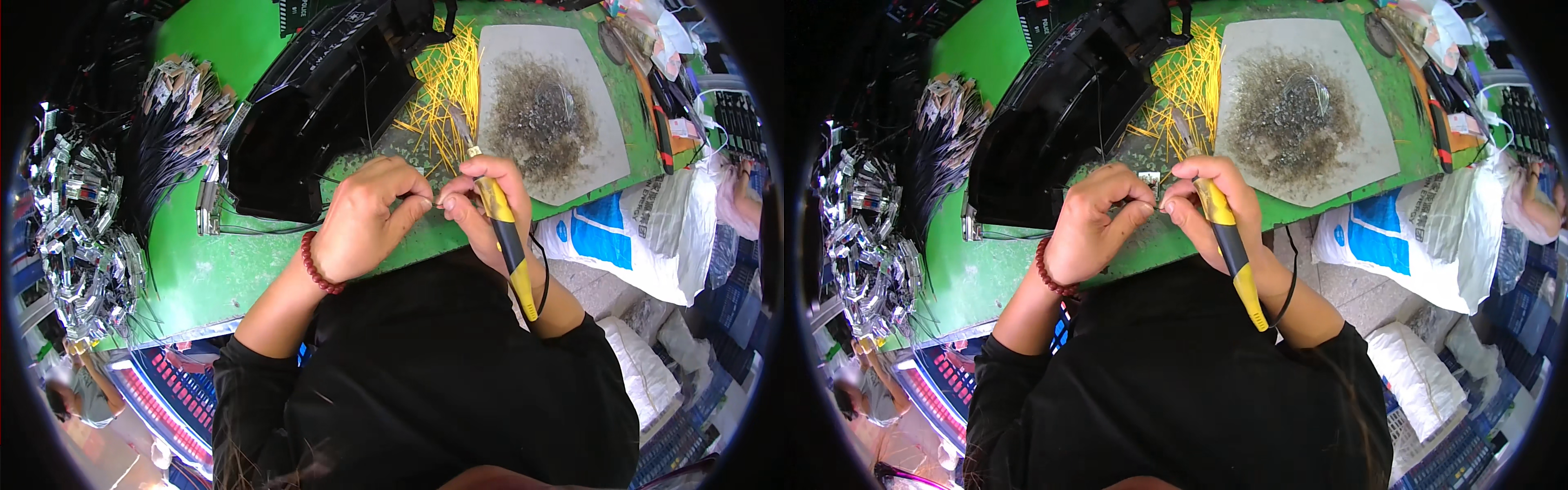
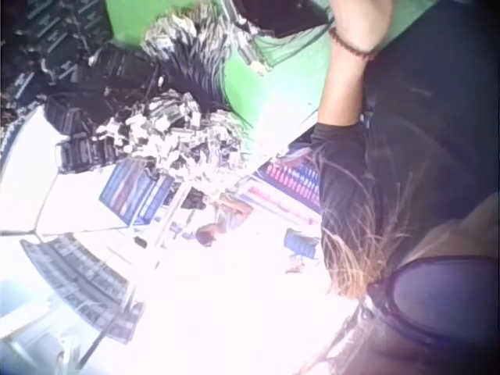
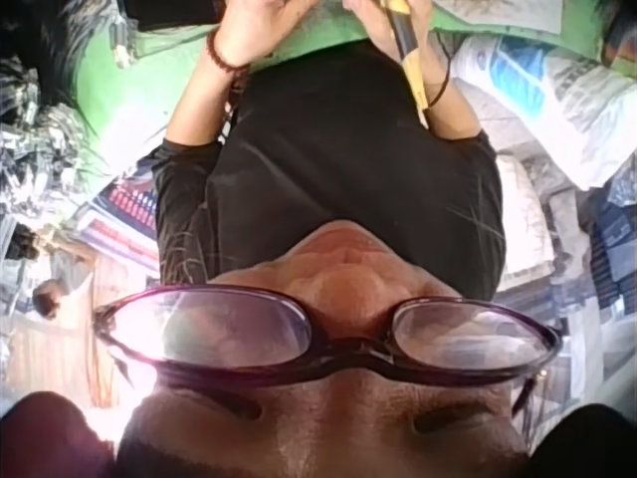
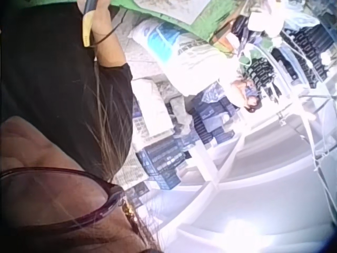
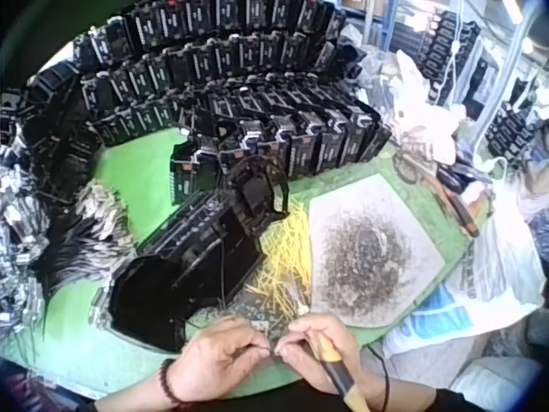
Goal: The person takes components from a crate, solders wires onto circuit boards using a soldering iron, and attaches the wired components to toy car bodies.
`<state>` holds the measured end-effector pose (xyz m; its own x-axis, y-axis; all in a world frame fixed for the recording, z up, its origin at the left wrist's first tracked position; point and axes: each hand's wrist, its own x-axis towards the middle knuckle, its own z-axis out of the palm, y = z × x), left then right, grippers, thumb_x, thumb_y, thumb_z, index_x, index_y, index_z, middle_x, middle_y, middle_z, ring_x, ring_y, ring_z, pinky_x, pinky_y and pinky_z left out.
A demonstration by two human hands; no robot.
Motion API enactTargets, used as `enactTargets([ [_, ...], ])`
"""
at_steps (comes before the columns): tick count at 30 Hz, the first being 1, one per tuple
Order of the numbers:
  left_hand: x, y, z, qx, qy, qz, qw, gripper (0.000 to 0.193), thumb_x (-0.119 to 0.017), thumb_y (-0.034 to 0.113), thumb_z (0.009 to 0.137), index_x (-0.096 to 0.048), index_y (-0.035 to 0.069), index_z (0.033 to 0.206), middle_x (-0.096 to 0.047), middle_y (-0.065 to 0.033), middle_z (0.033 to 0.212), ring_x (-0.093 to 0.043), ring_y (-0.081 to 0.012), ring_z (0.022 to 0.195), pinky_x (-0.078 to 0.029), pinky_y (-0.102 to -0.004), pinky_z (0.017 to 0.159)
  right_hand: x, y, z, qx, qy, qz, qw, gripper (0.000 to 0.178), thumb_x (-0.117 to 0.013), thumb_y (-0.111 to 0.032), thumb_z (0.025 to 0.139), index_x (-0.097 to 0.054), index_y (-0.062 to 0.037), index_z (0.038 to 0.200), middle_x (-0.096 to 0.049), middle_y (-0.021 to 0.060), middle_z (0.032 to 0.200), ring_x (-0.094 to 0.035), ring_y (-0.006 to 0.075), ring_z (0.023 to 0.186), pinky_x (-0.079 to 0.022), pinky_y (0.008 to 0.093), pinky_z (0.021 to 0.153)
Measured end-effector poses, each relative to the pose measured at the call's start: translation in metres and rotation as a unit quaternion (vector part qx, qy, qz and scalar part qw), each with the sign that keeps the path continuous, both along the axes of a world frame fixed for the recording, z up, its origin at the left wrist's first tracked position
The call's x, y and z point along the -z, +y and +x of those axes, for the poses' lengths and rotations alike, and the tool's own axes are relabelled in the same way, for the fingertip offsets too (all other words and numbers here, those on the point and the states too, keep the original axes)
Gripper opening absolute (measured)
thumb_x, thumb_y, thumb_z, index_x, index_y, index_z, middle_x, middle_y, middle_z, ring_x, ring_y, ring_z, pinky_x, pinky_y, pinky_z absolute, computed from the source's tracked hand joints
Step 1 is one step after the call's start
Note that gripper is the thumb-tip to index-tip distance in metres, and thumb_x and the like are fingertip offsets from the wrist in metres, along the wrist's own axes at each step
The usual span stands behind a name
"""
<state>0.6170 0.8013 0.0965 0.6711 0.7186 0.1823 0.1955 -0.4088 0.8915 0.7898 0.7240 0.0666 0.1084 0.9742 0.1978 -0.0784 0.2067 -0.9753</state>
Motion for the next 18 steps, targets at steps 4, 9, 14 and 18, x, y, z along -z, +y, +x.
enactTargets([
  [4,0.0008,0.0024,-0.0009,0.022,-0.007,-0.011,1.0,0.007,-0.068,0.002,0.076,-0.063,0.002,0.081,-0.059,-0.0108,0.075,-0.058,-0.0288,0.072,-0.046,-0.0361,0.065,0.0022,0.0004,-0.0004,-0.009,0.067,-0.007,0.998,0.031,-0.063,0.002,0.086,-0.049,-0.0002,0.114,-0.064,0.0087,0.085,-0.062,0.0107,0.079,-0.05,0.0237,0.068],
  [9,-0.0008,0.0027,-0.0001,0.016,-0.012,-0.008,1.0,0.007,-0.069,0.0,0.076,-0.063,0.001,0.08,-0.059,-0.0102,0.075,-0.058,-0.0272,0.072,-0.046,-0.0343,0.064,0.0028,0.0019,0.0058,-0.019,-0.042,0.019,0.999,0.032,-0.064,0.003,0.085,-0.049,-0.0006,0.114,-0.063,0.0088,0.086,-0.062,0.0113,0.078,-0.05,0.0243,0.068],
  [14,-0.0011,0.0013,-0.0007,0.016,-0.019,-0.045,0.999,0.007,-0.069,0.0,0.076,-0.064,0.001,0.08,-0.06,-0.0099,0.076,-0.059,-0.0261,0.073,-0.046,-0.0338,0.065,0.0038,0.001,0.0083,-0.034,-0.077,0.05,0.995,0.039,-0.063,0.004,0.086,-0.043,-0.003,0.118,-0.062,0.0121,0.085,-0.06,0.0137,0.075,-0.05,0.0271,0.068],
  [18,-0.0024,0.0015,-0.0014,0.014,-0.013,-0.058,0.998,0.007,-0.069,0.0,0.076,-0.064,0.001,0.081,-0.059,-0.0099,0.075,-0.059,-0.0259,0.073,-0.046,-0.0335,0.065,0.0028,0.003,0.0089,-0.004,-0.036,0.072,0.997,0.041,-0.067,0.009,0.08,-0.051,-0.0027,0.115,-0.064,0.0088,0.087,-0.063,0.0127,0.078,-0.052,0.0263,0.068],
])
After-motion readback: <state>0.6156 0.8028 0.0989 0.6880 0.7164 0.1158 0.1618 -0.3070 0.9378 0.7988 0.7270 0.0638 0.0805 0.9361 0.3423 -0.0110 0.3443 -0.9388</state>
